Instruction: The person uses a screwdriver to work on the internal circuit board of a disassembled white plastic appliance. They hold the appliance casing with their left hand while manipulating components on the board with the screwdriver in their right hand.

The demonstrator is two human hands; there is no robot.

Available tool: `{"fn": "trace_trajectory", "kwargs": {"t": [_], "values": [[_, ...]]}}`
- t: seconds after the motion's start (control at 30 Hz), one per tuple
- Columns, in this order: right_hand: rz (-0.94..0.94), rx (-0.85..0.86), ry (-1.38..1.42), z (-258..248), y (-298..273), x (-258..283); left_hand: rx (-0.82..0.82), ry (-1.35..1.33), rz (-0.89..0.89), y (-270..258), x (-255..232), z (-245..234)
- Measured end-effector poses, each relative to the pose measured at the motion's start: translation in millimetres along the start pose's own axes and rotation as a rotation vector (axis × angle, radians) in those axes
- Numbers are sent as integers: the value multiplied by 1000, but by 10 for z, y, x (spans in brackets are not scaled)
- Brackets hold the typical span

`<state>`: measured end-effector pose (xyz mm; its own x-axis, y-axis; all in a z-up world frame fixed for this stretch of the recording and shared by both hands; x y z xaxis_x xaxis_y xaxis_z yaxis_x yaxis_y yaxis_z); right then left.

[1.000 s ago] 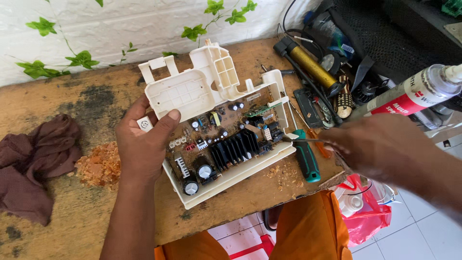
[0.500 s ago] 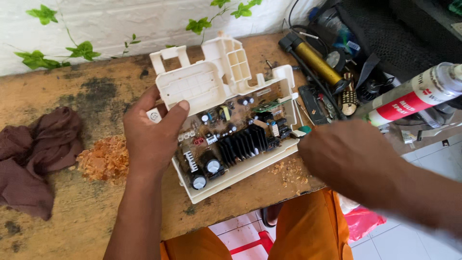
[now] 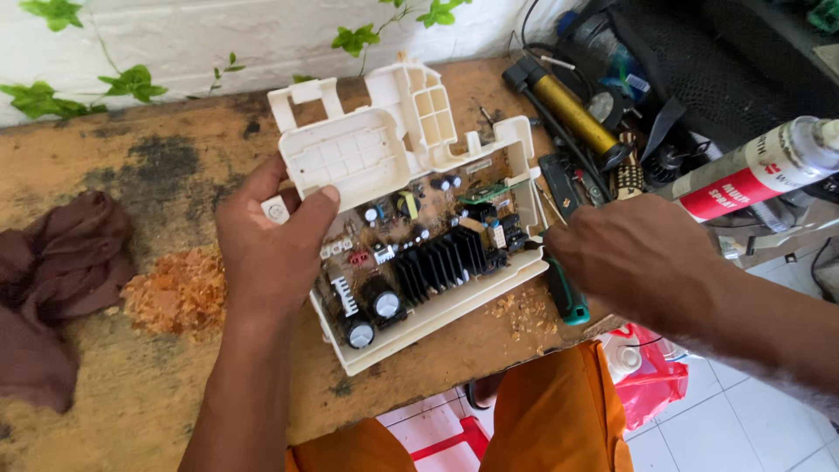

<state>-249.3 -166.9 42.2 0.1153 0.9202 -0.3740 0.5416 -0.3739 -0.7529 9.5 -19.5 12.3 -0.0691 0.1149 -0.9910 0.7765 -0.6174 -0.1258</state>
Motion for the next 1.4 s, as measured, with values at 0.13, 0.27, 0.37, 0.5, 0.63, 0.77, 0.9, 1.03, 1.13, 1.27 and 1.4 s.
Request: {"fn": "trace_trajectory", "kwargs": {"t": [0.13, 0.27, 0.37, 0.5, 0.63, 0.77, 0.9, 1.03, 1.13, 1.27, 1.4], "values": [[1, -19, 18, 42, 99, -118, 42, -119, 23, 87, 119, 8], [-39, -144, 91, 103, 157, -191, -19, -46, -36, 157, 194, 0], [-70, -249, 109, 212, 214, -226, -29, -122, -78, 212, 345, -39], [-16, -265, 106, 254, 193, -261, -45, -165, -77, 279, 469, -53], [-46, -457, 179, 552, 199, -174, -41, -156, -81, 218, 428, -62], [-28, -476, 119, 444, 100, 17, -50, -128, -94, 231, 436, -80], [-26, -356, -66, 69, -18, 122, 2, -133, -36, 285, 559, -91], [-56, 0, -44, 87, -30, 105, 81, -176, -52, 263, 573, -84], [-202, -109, -291, 230, 80, 37, 119, -249, -66, 244, 582, -100], [-183, -143, -200, 421, 117, 5, 284, -500, -58, 204, 564, -16], [-134, -71, -61, 409, 57, -13, 341, -478, -5, 228, 551, 38]]}}
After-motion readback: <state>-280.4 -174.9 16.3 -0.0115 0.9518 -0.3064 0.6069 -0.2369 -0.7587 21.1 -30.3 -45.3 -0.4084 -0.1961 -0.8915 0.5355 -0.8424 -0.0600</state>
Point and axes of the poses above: each hand's wrist, its own y-axis towards the middle knuckle, its own z-axis out of the palm, x = y × z, the point moved 5 cm from there along y, towards the middle knuckle, and after that the axes turned 14 degrees about -z, right-handed, at the moved point
